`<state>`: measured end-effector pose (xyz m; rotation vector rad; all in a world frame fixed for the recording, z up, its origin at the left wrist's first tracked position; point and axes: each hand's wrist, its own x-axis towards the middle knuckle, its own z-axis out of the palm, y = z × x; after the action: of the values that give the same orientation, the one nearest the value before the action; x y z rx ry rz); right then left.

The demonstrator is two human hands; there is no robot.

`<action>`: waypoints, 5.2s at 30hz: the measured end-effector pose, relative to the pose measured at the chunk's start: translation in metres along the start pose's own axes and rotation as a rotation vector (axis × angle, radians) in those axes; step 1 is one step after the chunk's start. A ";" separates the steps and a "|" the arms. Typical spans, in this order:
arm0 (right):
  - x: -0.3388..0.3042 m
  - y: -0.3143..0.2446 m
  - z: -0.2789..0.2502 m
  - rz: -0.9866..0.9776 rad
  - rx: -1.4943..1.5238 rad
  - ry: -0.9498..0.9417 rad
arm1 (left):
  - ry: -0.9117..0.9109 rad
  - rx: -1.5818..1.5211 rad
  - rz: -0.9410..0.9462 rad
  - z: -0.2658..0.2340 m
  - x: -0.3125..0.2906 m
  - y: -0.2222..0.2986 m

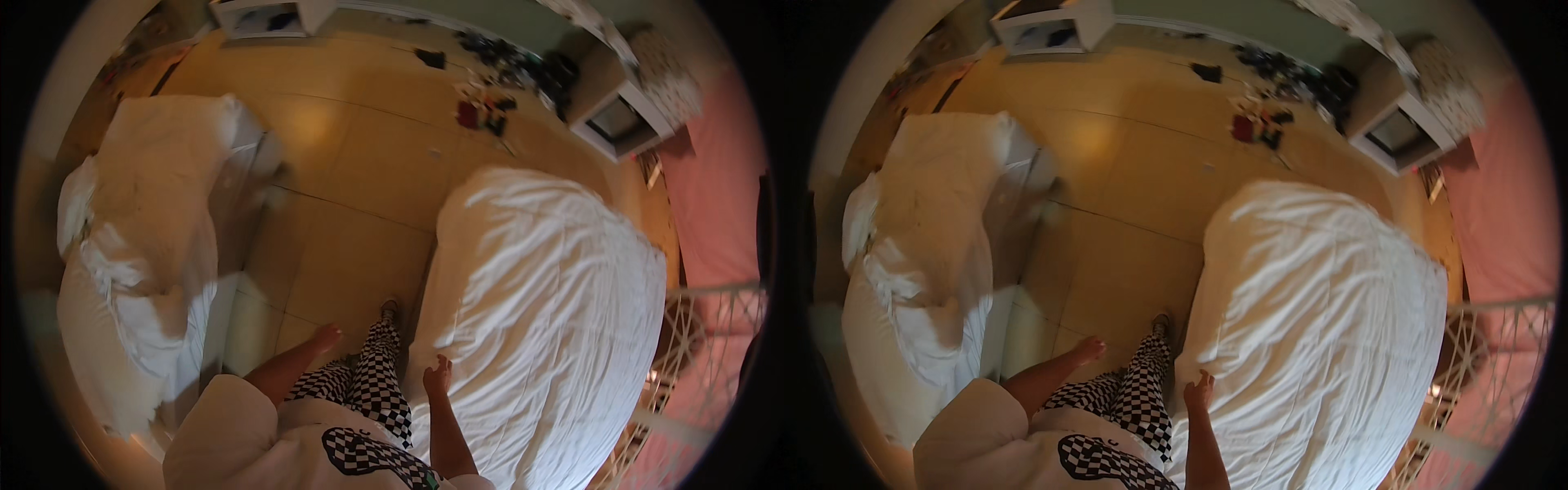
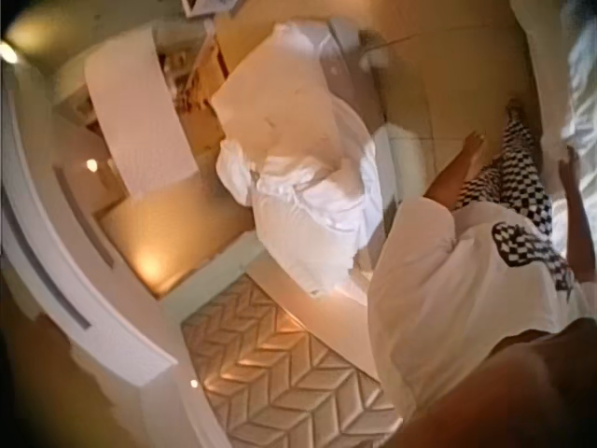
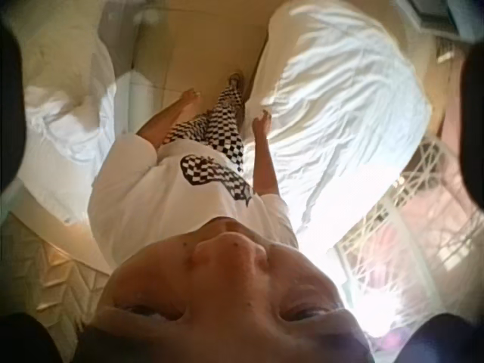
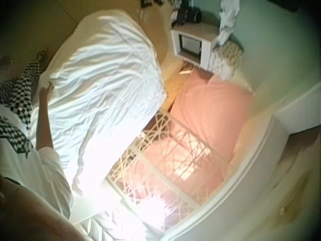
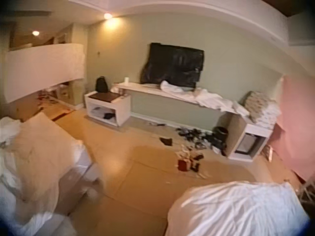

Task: The person places a pillow into a pillowcase and smooths it on the bed. Then the person spreads a white duvet over the mattress, tucking and smoothing the fabric.

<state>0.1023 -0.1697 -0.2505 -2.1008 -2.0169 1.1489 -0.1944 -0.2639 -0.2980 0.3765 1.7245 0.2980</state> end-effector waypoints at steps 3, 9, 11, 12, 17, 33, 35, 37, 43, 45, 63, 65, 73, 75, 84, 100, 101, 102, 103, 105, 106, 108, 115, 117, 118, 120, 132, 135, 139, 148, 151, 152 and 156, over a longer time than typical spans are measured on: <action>0.054 0.019 -0.015 -0.236 -0.111 0.072 | 0.168 0.092 -0.011 -0.042 -0.061 -0.003; 0.154 -0.060 -0.078 -0.290 -0.200 -0.220 | 0.395 -0.100 -0.087 -0.078 -0.122 -0.011; 0.169 -0.096 -0.066 -0.405 -0.319 -0.189 | 0.437 -0.254 -0.051 -0.073 -0.118 -0.015; 0.179 -0.118 -0.065 -0.459 -0.374 -0.217 | 0.457 -0.323 -0.043 -0.070 -0.118 -0.013; 0.167 -0.251 0.013 -0.823 -0.326 -0.353 | 1.191 -0.262 0.137 -0.106 -0.138 -0.044; -0.127 -0.567 0.333 -0.889 0.105 -1.042 | 1.433 -0.447 -0.291 -0.372 -0.229 -0.273; -0.153 -0.602 0.340 -0.844 0.250 -1.084 | 1.395 -0.578 -0.148 -0.357 -0.226 -0.256; -0.157 -0.620 0.350 -0.754 0.369 -1.108 | 1.284 -0.567 -0.064 -0.353 -0.237 -0.225; -0.140 -0.598 0.366 -0.152 0.296 -1.172 | 1.276 -0.929 0.172 -0.306 -0.260 -0.182; -0.153 -0.594 0.343 -0.121 0.314 -1.171 | 1.220 -1.052 0.190 -0.301 -0.276 -0.178; -0.038 -0.469 -0.027 -0.423 1.236 -0.402 | 0.521 -0.194 1.183 -0.279 -0.281 0.080; -0.015 -0.406 -0.064 -0.766 0.878 -0.078 | 0.377 -0.141 1.297 -0.257 -0.274 0.135; -0.053 -0.284 -0.209 -0.235 1.533 0.806 | -0.530 -0.021 1.589 -0.130 -0.237 0.309; -0.059 -0.255 -0.226 -0.221 1.547 1.037 | -0.609 0.070 1.604 -0.091 -0.221 0.327; -0.012 -0.138 -0.229 0.141 1.134 1.311 | -0.624 0.383 1.705 0.071 -0.088 0.392; 0.070 -0.114 -0.173 0.537 0.718 1.502 | -0.717 1.277 0.949 0.040 0.087 0.526; 0.069 -0.135 -0.200 0.624 0.589 1.438 | -0.658 1.256 1.082 0.052 0.076 0.535; 0.067 -0.145 -0.218 0.559 0.426 1.441 | -0.660 1.159 1.300 0.066 0.065 0.541; 0.065 -0.151 -0.235 0.495 0.263 1.435 | -0.660 1.045 1.513 0.082 0.053 0.546; 0.059 -0.166 -0.263 0.459 0.235 1.440 | -0.640 0.832 1.800 0.119 0.025 0.551; 0.060 -0.168 -0.273 0.433 0.225 1.444 | -0.655 0.775 1.899 0.139 0.018 0.555; 0.065 -0.161 -0.288 0.403 0.150 1.492 | -0.682 0.646 2.090 0.176 0.010 0.564; 0.065 -0.099 -0.258 0.783 -0.061 1.636 | -0.853 0.243 0.985 0.231 0.016 0.605; 0.070 -0.109 -0.228 0.880 0.115 1.577 | -0.702 0.377 1.016 0.235 0.042 0.618; 0.077 -0.115 -0.210 0.872 0.232 1.539 | -0.636 0.399 1.024 0.232 0.043 0.625; 0.102 -0.123 -0.177 0.858 0.283 1.409 | -0.598 0.377 1.017 0.228 0.044 0.631; 0.094 -0.164 -0.216 0.744 0.776 1.847 | -1.071 0.204 0.537 0.192 -0.014 0.751; 0.107 -0.165 -0.233 0.922 0.688 1.853 | -1.031 0.286 0.457 0.210 -0.013 0.788; 0.166 -0.168 -0.246 1.400 -0.105 1.432 | -0.940 0.498 0.452 0.245 0.100 0.819; 0.337 -0.208 -0.273 1.125 0.526 1.276 | -1.095 0.554 -0.014 0.237 0.125 0.817; 0.344 -0.206 -0.259 1.072 0.352 1.230 | -1.181 0.555 0.048 0.225 0.118 0.823; 0.341 -0.208 -0.257 1.053 0.301 1.282 | -1.205 0.557 0.083 0.223 0.122 0.825; 0.325 -0.244 -0.275 0.931 0.084 1.497 | -1.220 0.531 0.369 0.220 0.116 0.831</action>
<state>-0.0027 0.2815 -0.0904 -2.4652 -0.3149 -0.4799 0.0728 0.5395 -0.1100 1.0155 0.4883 -0.1475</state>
